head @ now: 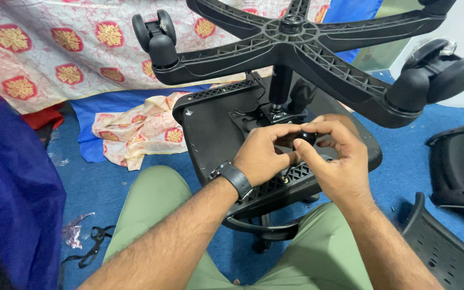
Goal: The person assembles an office chair by attaching the seat to the base and then installing the height adjustment lever. The person uses a screwdriver to tighten the screws securing the seat to the base and then fits the lever into its slot.
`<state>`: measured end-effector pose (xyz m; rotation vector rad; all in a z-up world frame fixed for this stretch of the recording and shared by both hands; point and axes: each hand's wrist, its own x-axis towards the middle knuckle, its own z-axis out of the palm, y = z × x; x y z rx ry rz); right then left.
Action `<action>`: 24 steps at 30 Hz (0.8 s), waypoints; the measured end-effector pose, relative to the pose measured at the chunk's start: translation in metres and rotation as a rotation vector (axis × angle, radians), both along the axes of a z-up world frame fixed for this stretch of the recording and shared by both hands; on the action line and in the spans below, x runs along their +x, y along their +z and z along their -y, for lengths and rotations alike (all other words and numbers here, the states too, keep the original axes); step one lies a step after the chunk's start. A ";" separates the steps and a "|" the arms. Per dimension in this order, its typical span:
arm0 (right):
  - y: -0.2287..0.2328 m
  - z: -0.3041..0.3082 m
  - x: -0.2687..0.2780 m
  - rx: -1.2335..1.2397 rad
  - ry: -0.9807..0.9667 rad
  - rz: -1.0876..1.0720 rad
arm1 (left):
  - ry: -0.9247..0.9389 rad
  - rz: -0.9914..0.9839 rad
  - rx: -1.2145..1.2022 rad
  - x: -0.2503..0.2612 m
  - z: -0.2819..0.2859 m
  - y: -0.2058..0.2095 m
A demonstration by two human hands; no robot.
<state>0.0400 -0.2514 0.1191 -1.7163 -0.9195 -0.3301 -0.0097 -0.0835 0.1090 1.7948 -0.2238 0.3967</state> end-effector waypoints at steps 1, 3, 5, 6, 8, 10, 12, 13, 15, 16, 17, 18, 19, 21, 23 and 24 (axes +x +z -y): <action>-0.002 -0.002 0.000 0.016 0.000 -0.009 | 0.024 0.002 0.024 0.001 0.001 -0.001; -0.005 -0.005 0.000 0.000 -0.015 -0.084 | 0.072 0.006 0.073 0.003 0.004 -0.002; -0.006 -0.005 0.001 -0.003 -0.017 -0.110 | 0.106 0.080 0.189 0.002 0.002 -0.002; -0.005 -0.004 0.002 0.003 -0.011 -0.099 | 0.124 0.117 0.247 0.000 0.001 -0.002; -0.006 -0.003 0.004 0.048 0.025 -0.117 | 0.033 0.032 0.120 -0.003 -0.004 -0.003; -0.005 -0.001 0.005 0.129 0.083 -0.176 | -0.025 -0.014 0.019 -0.004 -0.007 -0.004; -0.006 -0.001 0.007 0.143 0.116 -0.166 | -0.052 -0.021 -0.056 -0.001 -0.006 -0.004; -0.006 -0.001 0.007 0.150 0.132 -0.161 | -0.026 -0.029 -0.052 0.000 -0.004 -0.005; -0.009 -0.005 0.007 0.108 0.074 -0.114 | 0.025 -0.042 -0.045 0.002 -0.001 -0.004; -0.011 -0.006 0.006 0.086 0.045 -0.090 | 0.039 -0.001 -0.008 0.001 -0.001 -0.004; -0.011 -0.007 0.006 0.107 0.055 -0.114 | 0.053 0.040 0.029 0.000 0.000 -0.003; -0.012 -0.008 0.006 0.127 0.064 -0.138 | 0.066 0.080 0.067 -0.001 0.000 -0.003; -0.012 -0.008 0.006 0.148 0.073 -0.162 | 0.046 0.043 0.069 -0.002 0.000 -0.002; -0.010 -0.005 0.007 0.104 0.075 -0.087 | 0.011 -0.031 0.074 -0.006 -0.003 -0.001; -0.008 -0.004 0.007 0.101 0.102 -0.079 | -0.036 -0.014 0.022 -0.007 -0.004 -0.001; -0.006 -0.004 0.007 0.120 0.127 -0.108 | -0.060 -0.004 -0.003 -0.007 -0.004 -0.001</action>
